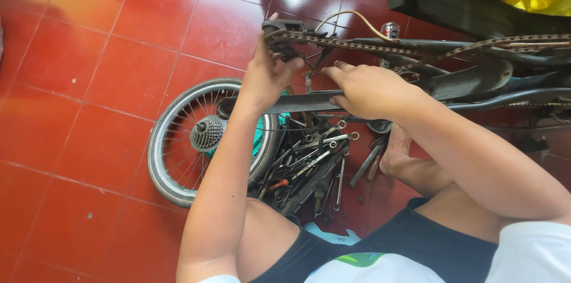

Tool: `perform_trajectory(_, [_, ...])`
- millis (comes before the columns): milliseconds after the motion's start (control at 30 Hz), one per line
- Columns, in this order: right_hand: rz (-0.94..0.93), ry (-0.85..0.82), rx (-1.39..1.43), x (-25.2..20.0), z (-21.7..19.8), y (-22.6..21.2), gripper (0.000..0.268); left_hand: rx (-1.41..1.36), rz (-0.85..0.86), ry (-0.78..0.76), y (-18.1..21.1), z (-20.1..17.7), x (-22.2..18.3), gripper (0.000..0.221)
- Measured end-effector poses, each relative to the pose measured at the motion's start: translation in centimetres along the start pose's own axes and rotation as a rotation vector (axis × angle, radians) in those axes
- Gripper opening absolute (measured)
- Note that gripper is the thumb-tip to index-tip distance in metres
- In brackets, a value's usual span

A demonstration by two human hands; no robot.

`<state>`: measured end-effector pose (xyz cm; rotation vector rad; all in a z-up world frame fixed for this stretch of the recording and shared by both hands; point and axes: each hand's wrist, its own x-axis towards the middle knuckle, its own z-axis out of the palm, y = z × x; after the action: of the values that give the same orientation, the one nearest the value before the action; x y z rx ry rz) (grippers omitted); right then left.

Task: Detaching the chain and rear wheel from a bicycle frame for maintenance.

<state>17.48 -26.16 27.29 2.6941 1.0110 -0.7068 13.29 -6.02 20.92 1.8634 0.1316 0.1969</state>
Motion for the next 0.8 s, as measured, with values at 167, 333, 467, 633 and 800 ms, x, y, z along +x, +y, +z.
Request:
perform_trajectory(167, [-0.029, -0.103, 0.192, 1.4, 0.0, -0.5, 0.071, 0.129, -0.004, -0.135, 0.7, -0.3, -0.4, 0.054])
perform_trajectory(333, [0.111, -0.203, 0.109, 5.8, 4.2, 0.9, 0.082, 0.154, 0.016, -0.106, -0.6, 0.5, -0.3, 0.059])
perform_trajectory(467, [0.102, -0.158, 0.181, 6.2, 3.3, 1.8, 0.069, 0.181, 0.026, -0.104, -1.9, 0.4, 0.3, 0.063])
perform_trajectory(633, [0.064, 0.197, -0.065, 1.4, -0.6, 0.4, 0.028, 0.184, 0.106, -0.098, -4.0, 0.7, 1.6, 0.075])
perform_trajectory(800, [-0.026, 0.52, -0.08, -3.9, -2.4, -0.1, 0.025, 0.168, 0.238, -0.074, -5.7, 1.8, 2.1, 0.097])
